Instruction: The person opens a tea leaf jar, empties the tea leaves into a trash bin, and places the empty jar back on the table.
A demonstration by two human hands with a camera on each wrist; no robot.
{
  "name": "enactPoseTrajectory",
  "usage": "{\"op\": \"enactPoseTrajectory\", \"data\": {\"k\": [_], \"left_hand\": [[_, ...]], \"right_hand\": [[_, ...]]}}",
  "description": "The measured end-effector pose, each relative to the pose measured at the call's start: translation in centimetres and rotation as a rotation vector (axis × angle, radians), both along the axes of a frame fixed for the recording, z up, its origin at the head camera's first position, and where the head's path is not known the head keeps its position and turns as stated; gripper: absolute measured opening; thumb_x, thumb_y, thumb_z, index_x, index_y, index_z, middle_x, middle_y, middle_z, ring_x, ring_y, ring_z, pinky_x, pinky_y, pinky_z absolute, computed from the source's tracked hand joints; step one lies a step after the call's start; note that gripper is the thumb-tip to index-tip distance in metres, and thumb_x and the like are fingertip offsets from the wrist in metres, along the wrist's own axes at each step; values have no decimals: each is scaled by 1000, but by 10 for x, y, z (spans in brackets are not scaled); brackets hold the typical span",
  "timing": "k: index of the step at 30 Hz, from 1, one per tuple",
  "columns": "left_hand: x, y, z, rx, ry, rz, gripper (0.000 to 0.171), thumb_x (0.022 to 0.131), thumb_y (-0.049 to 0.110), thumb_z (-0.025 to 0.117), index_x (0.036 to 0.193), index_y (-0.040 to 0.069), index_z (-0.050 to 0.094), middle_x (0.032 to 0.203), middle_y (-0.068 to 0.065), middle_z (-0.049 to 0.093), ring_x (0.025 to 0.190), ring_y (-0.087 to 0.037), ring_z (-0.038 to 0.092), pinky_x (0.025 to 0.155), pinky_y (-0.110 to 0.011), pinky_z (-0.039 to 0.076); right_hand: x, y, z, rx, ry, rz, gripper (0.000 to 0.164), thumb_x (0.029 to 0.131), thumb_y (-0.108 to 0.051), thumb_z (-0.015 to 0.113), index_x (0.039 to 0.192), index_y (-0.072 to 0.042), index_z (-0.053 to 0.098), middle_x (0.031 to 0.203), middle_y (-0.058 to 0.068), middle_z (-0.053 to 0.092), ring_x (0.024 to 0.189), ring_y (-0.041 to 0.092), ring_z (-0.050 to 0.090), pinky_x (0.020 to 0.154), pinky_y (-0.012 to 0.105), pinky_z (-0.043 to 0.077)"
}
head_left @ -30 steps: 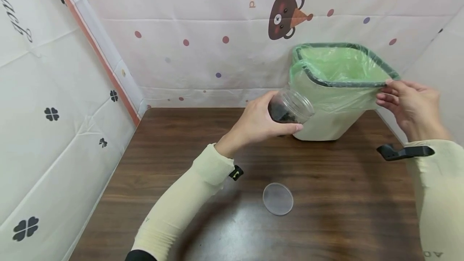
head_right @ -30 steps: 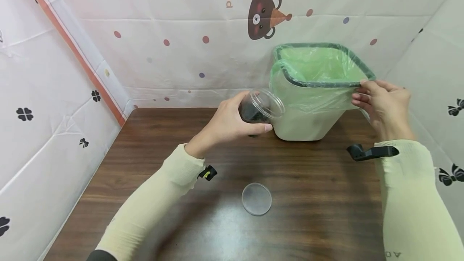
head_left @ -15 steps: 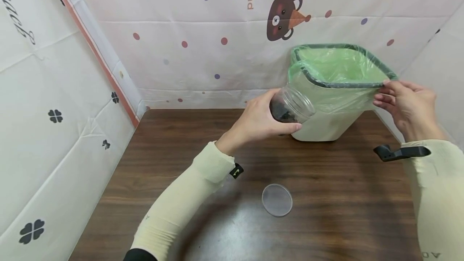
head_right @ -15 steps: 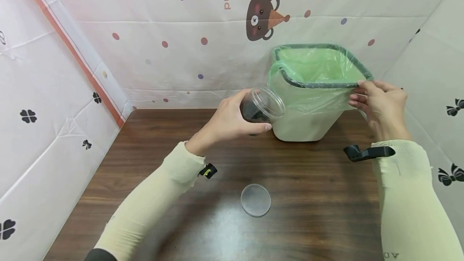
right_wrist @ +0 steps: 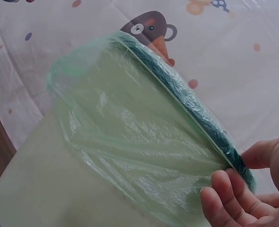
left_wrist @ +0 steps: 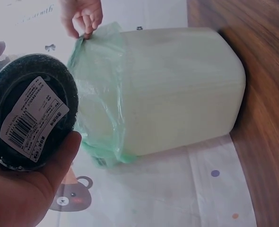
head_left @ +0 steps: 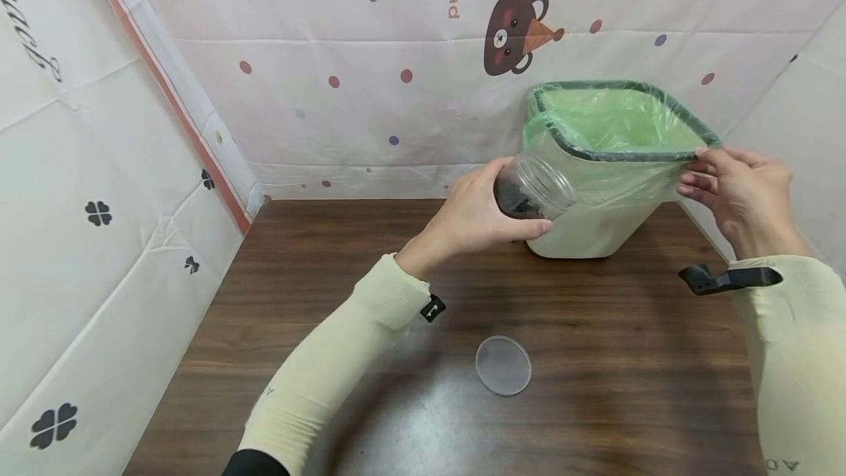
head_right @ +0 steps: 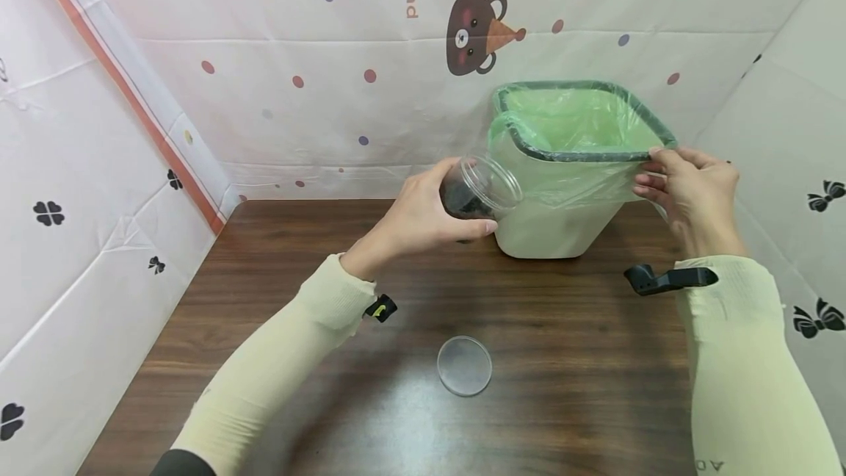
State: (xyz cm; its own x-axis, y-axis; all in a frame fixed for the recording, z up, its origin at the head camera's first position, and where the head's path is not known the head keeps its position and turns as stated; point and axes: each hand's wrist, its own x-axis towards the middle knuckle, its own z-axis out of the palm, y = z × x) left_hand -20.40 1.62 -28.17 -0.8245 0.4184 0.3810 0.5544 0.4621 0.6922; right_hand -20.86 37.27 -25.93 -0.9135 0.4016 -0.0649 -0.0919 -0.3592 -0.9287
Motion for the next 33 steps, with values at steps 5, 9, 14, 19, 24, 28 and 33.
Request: {"op": "enactPoseTrajectory", "data": {"k": [5,9,14,19,24,28,33], "left_hand": [[-1,0,1,12,-1,-3,74,69,54,86,131,26,57,107,16,61,101,-3,56,86,-23,45],[-1,0,2,33,-6,-6,72,69,55,86,129,27,57,105,16,62,99,-2,56,85,-22,46],[-2,0,4,37,-6,-5,74,68,56,86,129,27,58,106,16,62,98,-2,57,84,-22,46],[-3,1,5,34,0,-4,75,67,57,86,130,27,58,107,16,62,99,-2,56,84,-22,46],[-5,1,5,30,2,-1,75,68,57,86,130,28,57,106,17,61,100,-2,56,86,-23,46],[-6,2,6,21,-1,2,77,67,58,86,131,27,57,108,17,61,101,-3,56,86,-24,46],[-8,4,8,11,-4,1,80,67,61,84,134,28,56,110,18,61,102,-2,56,86,-24,46]], "right_hand": [[0,1,0,-24,13,5,43,86,-3,79,119,-6,51,82,9,69,58,23,67,55,34,58],[0,1,1,-24,9,7,40,86,-3,78,116,-6,53,82,9,69,58,23,67,55,35,58],[1,0,2,-44,6,27,26,87,-1,77,106,-3,60,82,9,69,59,24,68,55,36,58],[2,1,2,-69,9,40,23,88,1,75,105,-2,59,81,10,70,58,24,68,54,37,58],[1,2,2,-76,9,43,23,88,2,75,105,-2,59,82,10,70,58,25,68,55,37,58],[1,2,2,-73,7,47,24,88,1,75,105,-3,59,82,10,70,59,25,68,55,37,58],[1,3,1,-77,10,49,20,88,2,74,103,-1,61,80,11,70,58,25,68,55,37,58]]}}
